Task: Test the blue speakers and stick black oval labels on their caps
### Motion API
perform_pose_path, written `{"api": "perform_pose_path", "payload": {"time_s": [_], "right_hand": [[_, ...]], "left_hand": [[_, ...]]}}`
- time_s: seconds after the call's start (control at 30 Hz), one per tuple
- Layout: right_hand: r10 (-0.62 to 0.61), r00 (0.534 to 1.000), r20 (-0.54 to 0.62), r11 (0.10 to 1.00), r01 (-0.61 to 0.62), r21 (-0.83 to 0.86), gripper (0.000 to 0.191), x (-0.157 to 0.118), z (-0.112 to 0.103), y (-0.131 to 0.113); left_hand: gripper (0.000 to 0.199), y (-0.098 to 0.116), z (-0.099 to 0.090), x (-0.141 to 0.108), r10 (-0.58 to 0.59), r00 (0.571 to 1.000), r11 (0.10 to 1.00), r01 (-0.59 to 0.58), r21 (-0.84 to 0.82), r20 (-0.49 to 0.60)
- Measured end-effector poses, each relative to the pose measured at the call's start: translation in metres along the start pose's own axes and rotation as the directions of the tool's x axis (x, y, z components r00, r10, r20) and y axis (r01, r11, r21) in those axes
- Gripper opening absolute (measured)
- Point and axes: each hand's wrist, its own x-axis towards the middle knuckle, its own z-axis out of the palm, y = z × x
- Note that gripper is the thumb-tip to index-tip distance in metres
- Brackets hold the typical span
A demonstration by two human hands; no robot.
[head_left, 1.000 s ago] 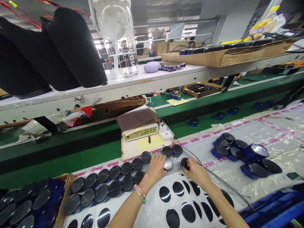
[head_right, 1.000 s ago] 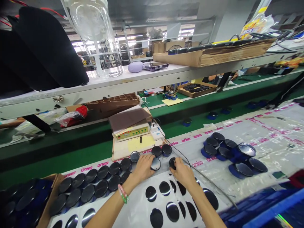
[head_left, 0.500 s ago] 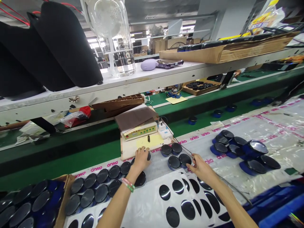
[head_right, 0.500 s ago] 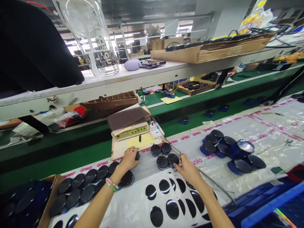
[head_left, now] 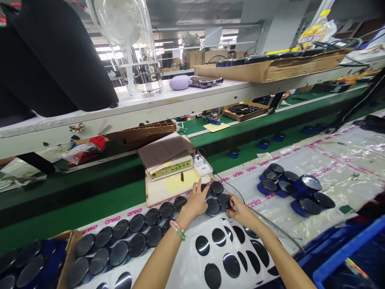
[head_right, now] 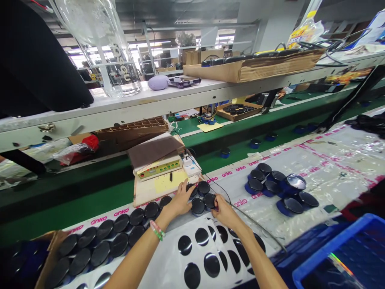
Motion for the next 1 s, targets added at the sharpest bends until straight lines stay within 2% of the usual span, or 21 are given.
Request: {"api": "perform_pose_path", "payload": {"time_s": [0.17,0.27,0.37,0.53,0.73,1.0], "right_hand": [[0.054,0.998,-0.044,0.998,-0.055,-0.037,0.023,0.013,-0.015,-0.003],[0.082,0.996,-0.029,0.993,-0.085,-0.082,0.026,0.028,-0.009,-0.018],[0.150,0.988,-0.024,0.980,-0.152,-0.131,0.025,0.038,0.005,-0.032],[0.298,0.954,-0.027,0.935,-0.297,-0.194,0.028,0.044,0.016,-0.043],[0.411,0.912,-0.007,0.883,-0.400,-0.246,0.032,0.048,0.010,-0.055],[0.413,0.911,0.017,0.891,-0.400,-0.214,0.027,0.036,0.003,-0.050]], "left_hand": [[0.059,-0.017,0.012,0.026,0.096,0.995,0.990,-0.099,-0.098,-0.034],[0.047,-0.028,0.019,0.030,0.128,0.986,0.979,-0.143,-0.142,-0.104],[0.048,-0.030,0.023,0.027,0.109,0.974,0.970,-0.148,-0.193,-0.201],[0.064,-0.015,0.010,0.014,0.065,0.936,0.944,-0.170,-0.282,-0.346],[0.060,0.008,-0.011,-0.007,0.080,0.882,0.920,-0.245,-0.307,-0.464],[0.064,0.024,-0.021,-0.022,0.017,0.819,0.916,-0.243,-0.319,-0.574]]}}
